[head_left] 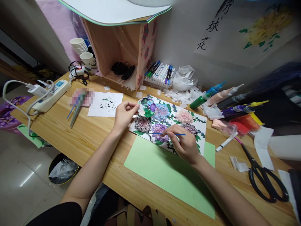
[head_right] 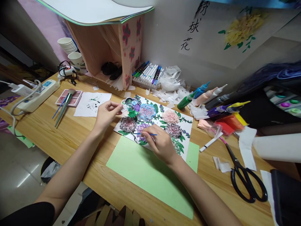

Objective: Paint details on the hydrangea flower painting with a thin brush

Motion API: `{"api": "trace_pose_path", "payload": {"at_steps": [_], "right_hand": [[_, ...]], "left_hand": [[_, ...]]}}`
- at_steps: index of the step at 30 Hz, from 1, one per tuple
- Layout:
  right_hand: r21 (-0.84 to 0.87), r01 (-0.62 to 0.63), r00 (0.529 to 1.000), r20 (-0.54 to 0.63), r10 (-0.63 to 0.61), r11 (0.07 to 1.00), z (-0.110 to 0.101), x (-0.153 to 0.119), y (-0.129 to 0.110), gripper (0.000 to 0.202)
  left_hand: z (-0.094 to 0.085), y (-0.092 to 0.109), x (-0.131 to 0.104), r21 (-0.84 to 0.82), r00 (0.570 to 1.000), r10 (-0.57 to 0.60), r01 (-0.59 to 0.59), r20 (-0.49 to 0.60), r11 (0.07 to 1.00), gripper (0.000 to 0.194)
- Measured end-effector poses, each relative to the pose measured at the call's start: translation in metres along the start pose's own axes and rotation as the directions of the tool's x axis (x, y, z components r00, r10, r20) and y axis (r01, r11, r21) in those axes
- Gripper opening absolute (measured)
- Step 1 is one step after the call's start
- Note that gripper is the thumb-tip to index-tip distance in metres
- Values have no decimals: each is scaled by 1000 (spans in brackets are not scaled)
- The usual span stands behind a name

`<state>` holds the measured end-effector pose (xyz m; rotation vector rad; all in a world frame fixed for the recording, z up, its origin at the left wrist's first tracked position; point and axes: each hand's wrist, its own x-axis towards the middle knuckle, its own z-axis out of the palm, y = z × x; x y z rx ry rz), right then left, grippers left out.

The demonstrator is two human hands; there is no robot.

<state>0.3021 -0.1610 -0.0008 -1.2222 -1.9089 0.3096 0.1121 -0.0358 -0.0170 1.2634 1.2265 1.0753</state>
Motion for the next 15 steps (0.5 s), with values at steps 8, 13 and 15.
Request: {"api": "trace_pose_path", "payload": {"at_steps": [8, 13, 15], "right_hand": [[145, -32, 966, -251, 68, 989, -10, -1, 0, 23], [77, -68, 913, -398, 93, 995, -15, 3, 7, 21], [77, -78, 936, -339, 100, 994, -15, 3, 10, 21]], "left_hand": [[1, 0, -1, -4, 1000, 8, -8, 12, 1000, 31], [3, 1, -4, 6, 998, -6, 6, 66, 1000, 35], [5, 0, -5, -5, 996, -8, 8, 84, 1000, 35]]}}
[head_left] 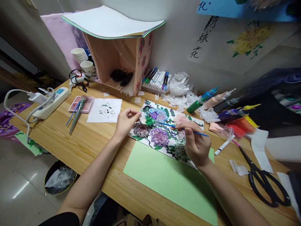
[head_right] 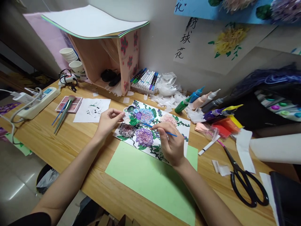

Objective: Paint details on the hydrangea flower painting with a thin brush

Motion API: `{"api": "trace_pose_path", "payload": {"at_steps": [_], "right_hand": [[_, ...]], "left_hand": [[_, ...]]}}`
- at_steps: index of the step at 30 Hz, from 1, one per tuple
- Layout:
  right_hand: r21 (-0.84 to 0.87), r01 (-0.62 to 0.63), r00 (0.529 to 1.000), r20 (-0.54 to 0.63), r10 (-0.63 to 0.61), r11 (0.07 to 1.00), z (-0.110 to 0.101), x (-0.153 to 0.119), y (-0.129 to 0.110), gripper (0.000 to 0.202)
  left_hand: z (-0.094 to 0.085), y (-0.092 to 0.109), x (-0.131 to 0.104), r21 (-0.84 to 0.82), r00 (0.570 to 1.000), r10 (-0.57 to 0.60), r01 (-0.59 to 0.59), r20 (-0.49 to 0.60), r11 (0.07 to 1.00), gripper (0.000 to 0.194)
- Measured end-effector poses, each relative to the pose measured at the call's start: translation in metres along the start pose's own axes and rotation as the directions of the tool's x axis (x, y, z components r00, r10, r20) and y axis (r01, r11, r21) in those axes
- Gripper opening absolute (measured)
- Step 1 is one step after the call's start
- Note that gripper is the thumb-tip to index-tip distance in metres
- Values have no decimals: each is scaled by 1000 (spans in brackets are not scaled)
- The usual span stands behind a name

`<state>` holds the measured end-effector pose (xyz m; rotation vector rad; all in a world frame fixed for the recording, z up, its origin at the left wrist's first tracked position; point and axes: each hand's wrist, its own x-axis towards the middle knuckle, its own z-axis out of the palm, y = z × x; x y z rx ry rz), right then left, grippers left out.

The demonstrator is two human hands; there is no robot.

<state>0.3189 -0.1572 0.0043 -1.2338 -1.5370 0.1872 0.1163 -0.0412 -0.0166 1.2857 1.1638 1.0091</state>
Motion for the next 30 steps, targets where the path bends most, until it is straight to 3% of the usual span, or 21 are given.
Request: {"api": "trace_pose_path", "payload": {"at_steps": [4, 9, 13, 18, 23, 30], "right_hand": [[8, 26, 994, 108, -26, 1000, 2, -2, 2, 20], [18, 43, 997, 71, -44, 999, 2, -2, 1, 19], [-1, 20, 994, 112, -20, 1000, 1, -1, -1, 19], [111, 15, 1000, -21, -13, 994, 0, -5, -3, 26], [81, -4, 967, 254, -17, 997, 7, -9, -6, 27], [28, -10, 949, 316, 0, 1000, 16, -11, -4, 26]], "left_hand": [[3, -2, -1, -18, 1000, 15, -15, 19, 1000, 36], [4, -3, -1, -13, 1000, 12, -12, 23, 1000, 35], [3, -1, -1, 18, 1000, 22, -23, 21, 1000, 34], [1, -1, 0, 33, 1000, 14, -13, -8, 999, 34], [0, 0, 1, 23, 1000, 6, -6, -26, 1000, 35], [-1, 1, 0, 32, 1000, 15, -14, -24, 999, 34]]}}
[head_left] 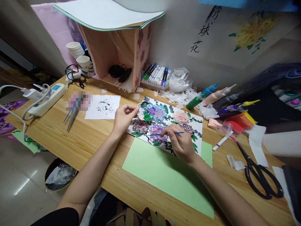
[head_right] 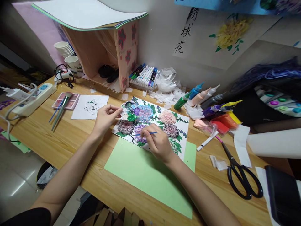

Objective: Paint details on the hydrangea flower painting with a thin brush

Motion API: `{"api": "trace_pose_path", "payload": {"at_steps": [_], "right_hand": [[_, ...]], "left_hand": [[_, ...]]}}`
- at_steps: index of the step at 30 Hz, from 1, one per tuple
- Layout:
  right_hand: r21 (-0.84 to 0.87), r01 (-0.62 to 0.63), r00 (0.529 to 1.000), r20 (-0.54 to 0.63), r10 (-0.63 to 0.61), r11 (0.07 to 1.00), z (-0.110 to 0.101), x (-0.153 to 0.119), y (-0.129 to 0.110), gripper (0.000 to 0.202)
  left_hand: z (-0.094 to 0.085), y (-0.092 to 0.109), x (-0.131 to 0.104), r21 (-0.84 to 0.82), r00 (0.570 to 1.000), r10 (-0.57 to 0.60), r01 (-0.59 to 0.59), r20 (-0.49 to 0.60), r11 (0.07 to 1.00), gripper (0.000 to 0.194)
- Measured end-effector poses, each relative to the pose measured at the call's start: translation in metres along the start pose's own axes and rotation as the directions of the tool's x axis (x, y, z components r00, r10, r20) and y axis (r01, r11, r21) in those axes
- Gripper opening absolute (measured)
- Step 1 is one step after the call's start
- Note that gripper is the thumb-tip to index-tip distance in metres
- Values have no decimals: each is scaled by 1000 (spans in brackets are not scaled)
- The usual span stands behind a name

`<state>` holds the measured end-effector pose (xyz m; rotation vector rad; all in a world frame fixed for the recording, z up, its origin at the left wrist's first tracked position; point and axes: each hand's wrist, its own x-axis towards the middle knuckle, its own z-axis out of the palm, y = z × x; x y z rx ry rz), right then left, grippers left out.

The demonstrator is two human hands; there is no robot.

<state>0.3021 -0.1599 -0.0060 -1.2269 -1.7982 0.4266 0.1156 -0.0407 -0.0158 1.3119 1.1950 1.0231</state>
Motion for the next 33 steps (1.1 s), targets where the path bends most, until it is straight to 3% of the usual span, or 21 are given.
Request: {"api": "trace_pose_path", "payload": {"at_steps": [33], "right_hand": [[-72, 118, 993, 20, -117, 990, -4, 3, -1, 21]], "left_hand": [[-1, 0, 0, -15, 1000, 22, -22, 8, 1000, 34]]}}
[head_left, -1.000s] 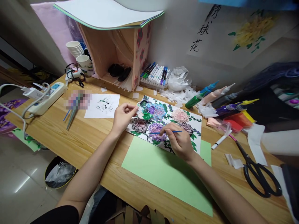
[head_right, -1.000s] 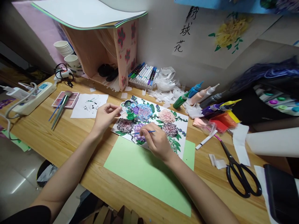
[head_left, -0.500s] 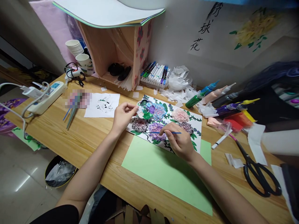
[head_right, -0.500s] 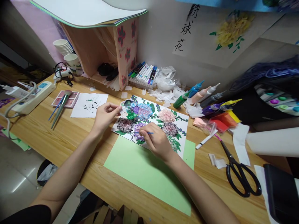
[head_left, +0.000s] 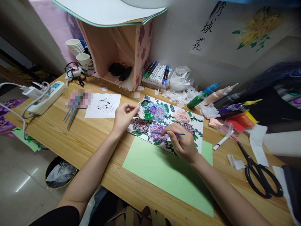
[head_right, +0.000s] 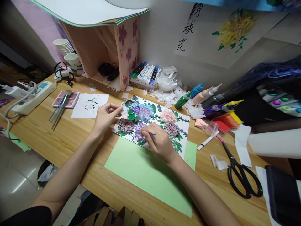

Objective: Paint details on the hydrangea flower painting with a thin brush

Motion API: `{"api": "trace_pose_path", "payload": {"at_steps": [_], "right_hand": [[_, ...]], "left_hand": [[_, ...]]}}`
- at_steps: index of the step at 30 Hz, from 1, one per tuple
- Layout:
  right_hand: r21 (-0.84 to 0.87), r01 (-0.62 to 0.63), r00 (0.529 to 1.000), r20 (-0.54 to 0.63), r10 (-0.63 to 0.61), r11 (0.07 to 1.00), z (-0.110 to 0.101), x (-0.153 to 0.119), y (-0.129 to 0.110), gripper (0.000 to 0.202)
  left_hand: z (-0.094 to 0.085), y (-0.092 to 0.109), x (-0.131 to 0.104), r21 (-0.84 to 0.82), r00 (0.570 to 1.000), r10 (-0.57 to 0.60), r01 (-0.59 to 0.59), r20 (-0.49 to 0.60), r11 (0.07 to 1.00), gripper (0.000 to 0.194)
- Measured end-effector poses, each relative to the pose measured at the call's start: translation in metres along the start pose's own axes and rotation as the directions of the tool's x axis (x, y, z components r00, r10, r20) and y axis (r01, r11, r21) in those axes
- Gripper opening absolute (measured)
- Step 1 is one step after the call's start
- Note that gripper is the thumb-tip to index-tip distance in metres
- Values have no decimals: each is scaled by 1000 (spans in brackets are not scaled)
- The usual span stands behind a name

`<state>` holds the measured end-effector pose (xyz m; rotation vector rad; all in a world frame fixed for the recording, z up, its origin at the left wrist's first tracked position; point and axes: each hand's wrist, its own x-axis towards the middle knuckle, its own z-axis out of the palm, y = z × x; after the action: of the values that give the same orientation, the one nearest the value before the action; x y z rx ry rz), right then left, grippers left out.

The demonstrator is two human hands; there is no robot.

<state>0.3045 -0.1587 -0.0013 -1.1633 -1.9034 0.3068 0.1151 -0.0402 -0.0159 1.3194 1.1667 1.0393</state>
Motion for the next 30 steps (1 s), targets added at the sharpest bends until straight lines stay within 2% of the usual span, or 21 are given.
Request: {"api": "trace_pose_path", "payload": {"at_steps": [4, 8, 13, 15, 17, 21, 23, 30], "right_hand": [[5, 8, 999, 37, -9, 1000, 0, 0, 0, 21], [9, -5, 1000, -8, 5, 1000, -2, -1, 0, 22], [93, -9, 968, -250, 32, 996, -6, -2, 1, 22], [86, -10, 951, -307, 36, 996, -7, -2, 1, 22], [69, -24, 953, -301, 44, 997, -7, -2, 3, 21], [13, -75, 976, -203, 76, 997, -6, -2, 5, 21], [-1, -86, 978, -189, 84, 996, -6, -2, 5, 21], [102, -36, 942, -329, 68, 994, -7, -3, 0, 25]], "left_hand": [[0, 0, 0, 8, 1000, -2, 2, 2, 1000, 33], [0, 0, 0, 5, 1000, -5, 5, 0, 1000, 33], [1, -1, -1, 0, 1000, -20, 20, 7, 1000, 35], [2, -1, -2, 6, 1000, -25, 25, 14, 1000, 36], [3, 0, -3, 24, 1000, -19, 18, 20, 1000, 35], [5, 0, -4, 34, 999, -4, 3, 39, 999, 32], [6, -1, -4, 19, 999, -6, 5, 47, 1000, 32], [5, -4, -2, 17, 999, -5, 4, 39, 1000, 34]]}}
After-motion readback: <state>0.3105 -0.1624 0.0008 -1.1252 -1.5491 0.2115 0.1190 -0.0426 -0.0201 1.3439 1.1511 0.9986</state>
